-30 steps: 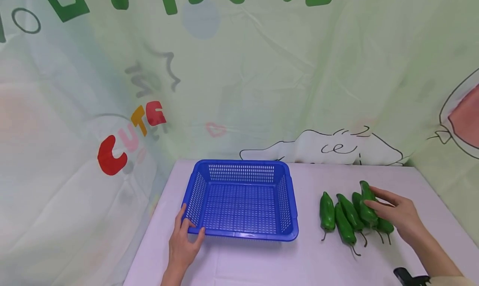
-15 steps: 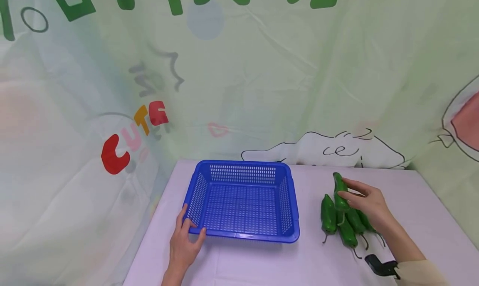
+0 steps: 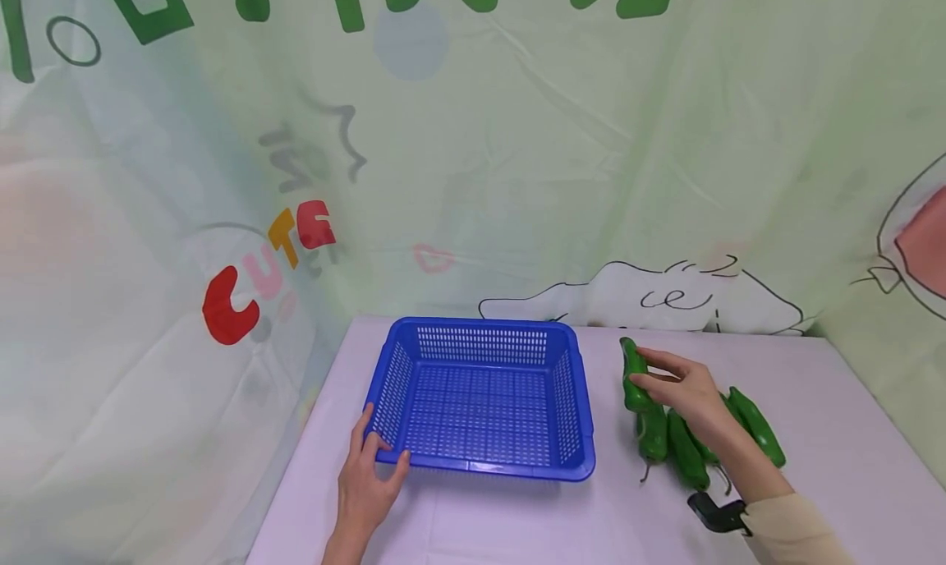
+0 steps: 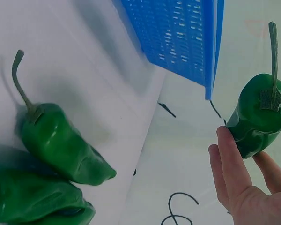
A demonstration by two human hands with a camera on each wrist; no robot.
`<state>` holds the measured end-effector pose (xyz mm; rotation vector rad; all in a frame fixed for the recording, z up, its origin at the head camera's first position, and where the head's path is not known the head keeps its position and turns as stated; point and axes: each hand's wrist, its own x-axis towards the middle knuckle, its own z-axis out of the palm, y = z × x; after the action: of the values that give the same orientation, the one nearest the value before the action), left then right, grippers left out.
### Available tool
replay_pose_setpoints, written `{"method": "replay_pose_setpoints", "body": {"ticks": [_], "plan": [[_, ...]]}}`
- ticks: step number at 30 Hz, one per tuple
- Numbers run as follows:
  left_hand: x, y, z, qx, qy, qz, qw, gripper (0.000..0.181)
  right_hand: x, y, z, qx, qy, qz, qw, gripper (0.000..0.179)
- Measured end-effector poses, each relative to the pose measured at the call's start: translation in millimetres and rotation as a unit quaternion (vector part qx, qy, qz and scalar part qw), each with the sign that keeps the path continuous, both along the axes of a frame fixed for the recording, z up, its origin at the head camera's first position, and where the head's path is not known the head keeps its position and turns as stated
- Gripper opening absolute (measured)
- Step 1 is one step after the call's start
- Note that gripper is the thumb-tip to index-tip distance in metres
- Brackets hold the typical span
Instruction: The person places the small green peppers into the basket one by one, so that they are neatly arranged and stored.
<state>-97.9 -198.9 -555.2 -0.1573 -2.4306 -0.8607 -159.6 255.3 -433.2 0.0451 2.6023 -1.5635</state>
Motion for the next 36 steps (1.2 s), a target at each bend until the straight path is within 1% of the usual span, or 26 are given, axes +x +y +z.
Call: {"method": "replay_pose_setpoints", "body": {"ticks": [6,11,18,26,31,36], "plan": [[0.0,0.3,-0.5,0.004,-0.004,0.002,1.0,0.029,-5.1,-12,0.6,-0.008,-0.003,-0.001,1.0,0.068],[0.8,0.2,0.5,0.006,-0.005,0.004,1.0,0.03,-10.5,-24,-0.9,-0.023,0.004,0.006,0.9997,0.068],[0.7,1.6,1.5,0.007,-0.008,0.0,0.9999,0.029,-13.2,-39,1.1,-0.047,0.005,0.015,0.9988,0.066],[0.8,1.5,-0.1,0.008,-0.006,0.004,0.9999,0.031,-18.8,-59,4.3,-0.053,0.004,0.031,0.9981,0.064],[1.0,1.9,0.1,0.012,-0.007,0.001,0.9999,0.031,-23.0,-71,3.4,-0.073,0.006,0.048,0.9961,0.063],[2.2,2.0,0.6,0.014,-0.009,0.0,0.9999,0.031,-30.3,-86,0.6,-0.062,-0.001,0.045,0.9971,0.062]]}}
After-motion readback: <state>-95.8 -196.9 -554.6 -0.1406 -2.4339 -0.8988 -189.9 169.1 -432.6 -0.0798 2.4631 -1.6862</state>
